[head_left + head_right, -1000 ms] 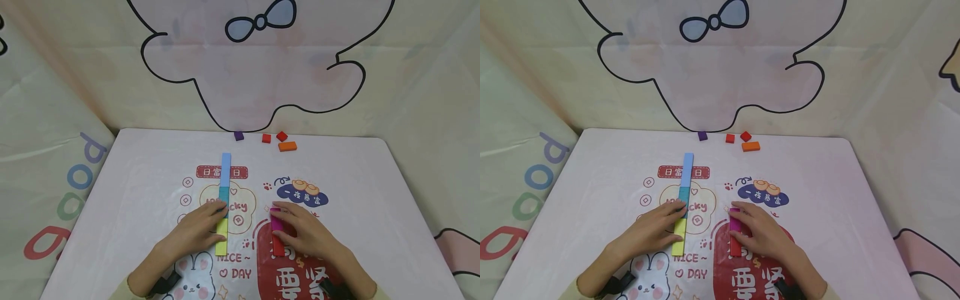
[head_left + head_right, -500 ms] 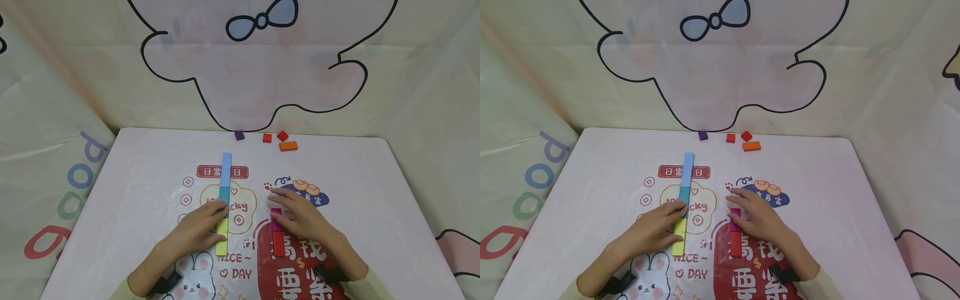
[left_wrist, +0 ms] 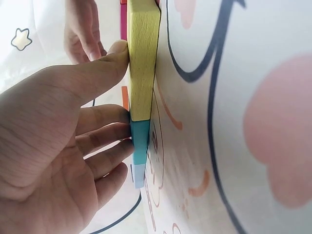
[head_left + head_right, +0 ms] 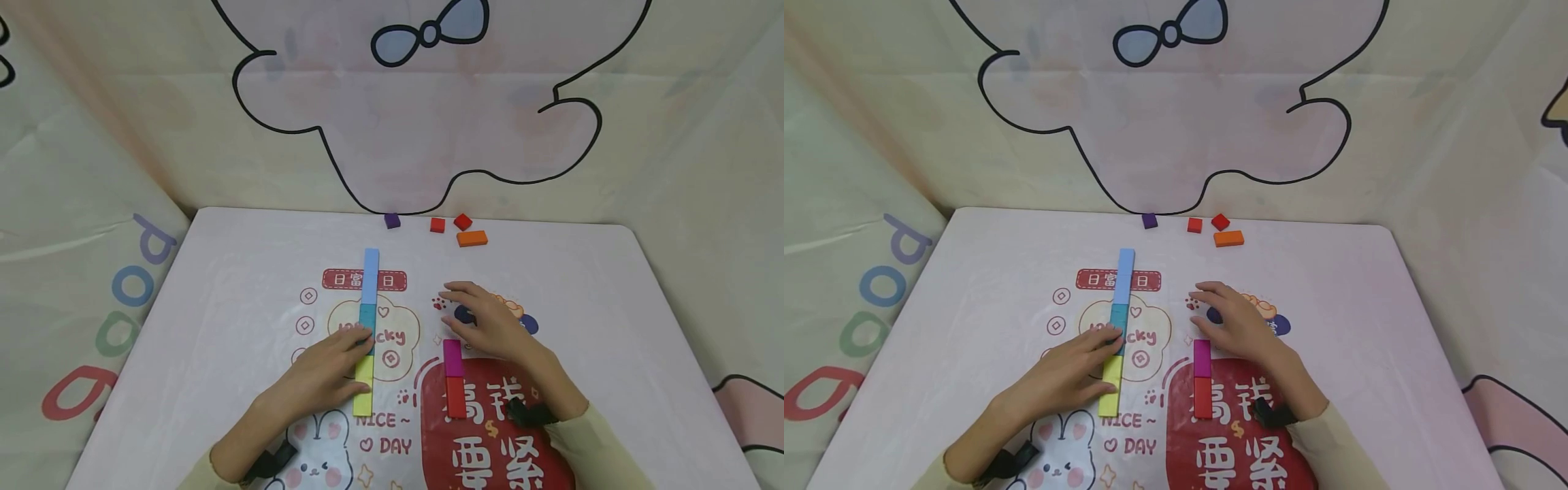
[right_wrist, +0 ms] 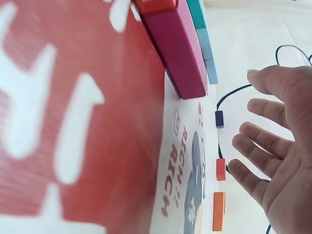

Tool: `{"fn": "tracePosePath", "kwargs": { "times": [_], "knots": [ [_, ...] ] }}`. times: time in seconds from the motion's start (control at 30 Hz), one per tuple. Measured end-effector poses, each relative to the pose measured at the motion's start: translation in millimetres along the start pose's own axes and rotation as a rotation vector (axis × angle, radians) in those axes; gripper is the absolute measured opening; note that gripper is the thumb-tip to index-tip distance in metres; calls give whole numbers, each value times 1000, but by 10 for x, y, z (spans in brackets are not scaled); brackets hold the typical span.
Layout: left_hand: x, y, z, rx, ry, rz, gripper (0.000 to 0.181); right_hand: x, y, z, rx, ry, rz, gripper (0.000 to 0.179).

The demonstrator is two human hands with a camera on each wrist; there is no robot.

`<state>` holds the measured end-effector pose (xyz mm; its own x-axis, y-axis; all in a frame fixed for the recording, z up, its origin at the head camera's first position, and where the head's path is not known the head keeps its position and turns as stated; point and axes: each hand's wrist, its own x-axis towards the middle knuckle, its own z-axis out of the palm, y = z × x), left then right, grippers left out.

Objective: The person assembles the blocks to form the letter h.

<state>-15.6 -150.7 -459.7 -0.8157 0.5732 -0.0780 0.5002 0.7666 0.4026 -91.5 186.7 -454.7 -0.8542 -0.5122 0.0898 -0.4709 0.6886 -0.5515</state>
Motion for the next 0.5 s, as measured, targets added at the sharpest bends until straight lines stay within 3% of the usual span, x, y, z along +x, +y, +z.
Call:
{"fn": "tracePosePath", "kwargs": {
  "times": [0.5],
  "knots": [
    [-3,19,-23,-5,5,3,79,449,208,-66,10,-19,70,52]
  ]
}}
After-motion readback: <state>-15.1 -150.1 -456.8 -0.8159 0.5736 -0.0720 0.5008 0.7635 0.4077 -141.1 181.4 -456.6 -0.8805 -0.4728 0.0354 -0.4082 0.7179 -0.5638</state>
